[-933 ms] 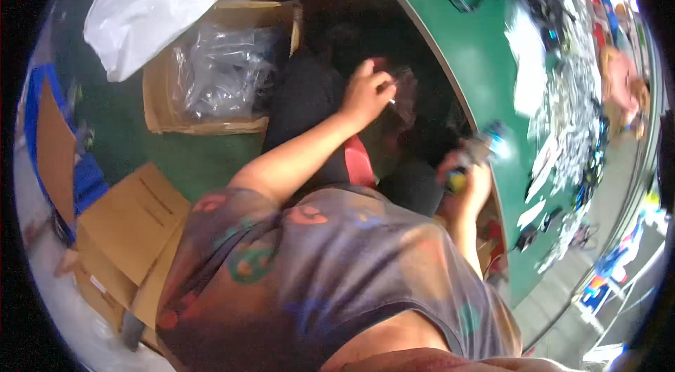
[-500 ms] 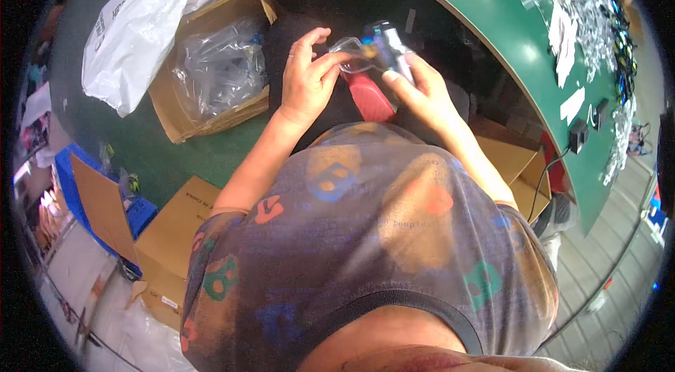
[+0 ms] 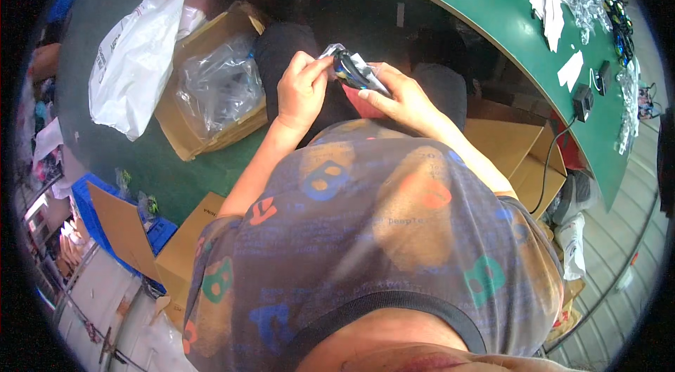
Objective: The recorder is packaging swimming goggles into individual plastic bags at a factory workbench.
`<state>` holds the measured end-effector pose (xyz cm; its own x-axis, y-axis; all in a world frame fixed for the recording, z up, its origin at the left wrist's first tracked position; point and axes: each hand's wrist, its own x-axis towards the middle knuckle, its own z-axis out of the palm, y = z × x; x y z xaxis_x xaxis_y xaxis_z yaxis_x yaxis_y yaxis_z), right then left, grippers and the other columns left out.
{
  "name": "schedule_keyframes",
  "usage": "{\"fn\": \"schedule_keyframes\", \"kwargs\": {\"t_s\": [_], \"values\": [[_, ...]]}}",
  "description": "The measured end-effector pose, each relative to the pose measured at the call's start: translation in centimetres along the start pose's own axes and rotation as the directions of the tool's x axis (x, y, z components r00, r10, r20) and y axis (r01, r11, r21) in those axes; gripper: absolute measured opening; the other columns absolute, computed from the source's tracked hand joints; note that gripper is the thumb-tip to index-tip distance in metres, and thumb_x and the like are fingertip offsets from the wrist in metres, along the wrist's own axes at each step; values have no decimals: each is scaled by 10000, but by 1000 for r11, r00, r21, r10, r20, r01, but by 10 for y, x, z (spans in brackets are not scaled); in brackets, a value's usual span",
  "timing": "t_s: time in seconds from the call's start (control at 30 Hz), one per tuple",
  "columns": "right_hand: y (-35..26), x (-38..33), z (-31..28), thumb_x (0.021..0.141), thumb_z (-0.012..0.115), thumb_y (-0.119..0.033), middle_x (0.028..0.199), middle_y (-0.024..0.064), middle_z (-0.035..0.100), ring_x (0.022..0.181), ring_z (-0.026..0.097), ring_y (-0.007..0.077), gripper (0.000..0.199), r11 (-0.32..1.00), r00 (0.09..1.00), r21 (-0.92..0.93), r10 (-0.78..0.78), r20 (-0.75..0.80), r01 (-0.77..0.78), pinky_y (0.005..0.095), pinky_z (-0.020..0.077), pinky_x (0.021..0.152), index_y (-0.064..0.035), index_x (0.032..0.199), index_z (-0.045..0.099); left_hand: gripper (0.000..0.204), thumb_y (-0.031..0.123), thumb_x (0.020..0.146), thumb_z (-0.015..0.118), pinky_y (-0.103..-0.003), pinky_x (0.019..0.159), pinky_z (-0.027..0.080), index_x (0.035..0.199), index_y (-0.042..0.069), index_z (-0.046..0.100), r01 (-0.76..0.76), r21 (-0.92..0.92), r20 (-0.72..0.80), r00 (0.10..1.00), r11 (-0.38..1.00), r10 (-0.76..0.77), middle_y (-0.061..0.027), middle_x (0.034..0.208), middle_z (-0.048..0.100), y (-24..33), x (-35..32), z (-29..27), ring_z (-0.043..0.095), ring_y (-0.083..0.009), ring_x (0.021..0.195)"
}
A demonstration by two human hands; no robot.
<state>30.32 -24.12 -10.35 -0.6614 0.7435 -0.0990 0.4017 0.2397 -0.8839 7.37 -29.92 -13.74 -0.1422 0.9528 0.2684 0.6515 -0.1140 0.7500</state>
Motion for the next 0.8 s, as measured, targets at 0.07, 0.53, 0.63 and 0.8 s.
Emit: {"fn": "schedule_keyframes", "kwargs": {"t_s": [0.07,0.53,0.63,0.8], "values": [[-9,0,-3,912,714,-381,1104,181,666,938,690,359,444,994,999,-102,35,21,-33,407,551,823,-14,1155,656,227,-29,827,684,-342,720,555,1034,46,737,-35,-41,-37,999,999,33,-114,952,651,2,3,-1,679,-259,841],[-17,19,15,897,703,-351,960,160,680,889,696,346,389,828,976,-536,-58,210,165,419,563,762,-38,1115,622,144,42,959,670,-258,701,549,1094,2,641,406,-474,19,892,781,-452,-65,896,702,-30,-34,3,677,-109,776],[-4,33,31,899,701,-343,937,164,674,856,695,338,366,757,951,-592,-126,281,275,424,562,739,-30,1067,611,156,67,975,669,-251,730,540,1110,-3,634,516,-456,145,847,725,-511,-56,971,704,-46,-47,-6,672,-103,829],[0,48,63,885,710,-340,909,174,694,814,705,321,340,705,920,-605,-187,344,370,416,576,727,-20,966,628,89,84,934,723,-257,672,518,1005,30,716,335,-76,-55,939,939,-339,-63,938,646,-43,-59,-20,628,-118,798]]}}
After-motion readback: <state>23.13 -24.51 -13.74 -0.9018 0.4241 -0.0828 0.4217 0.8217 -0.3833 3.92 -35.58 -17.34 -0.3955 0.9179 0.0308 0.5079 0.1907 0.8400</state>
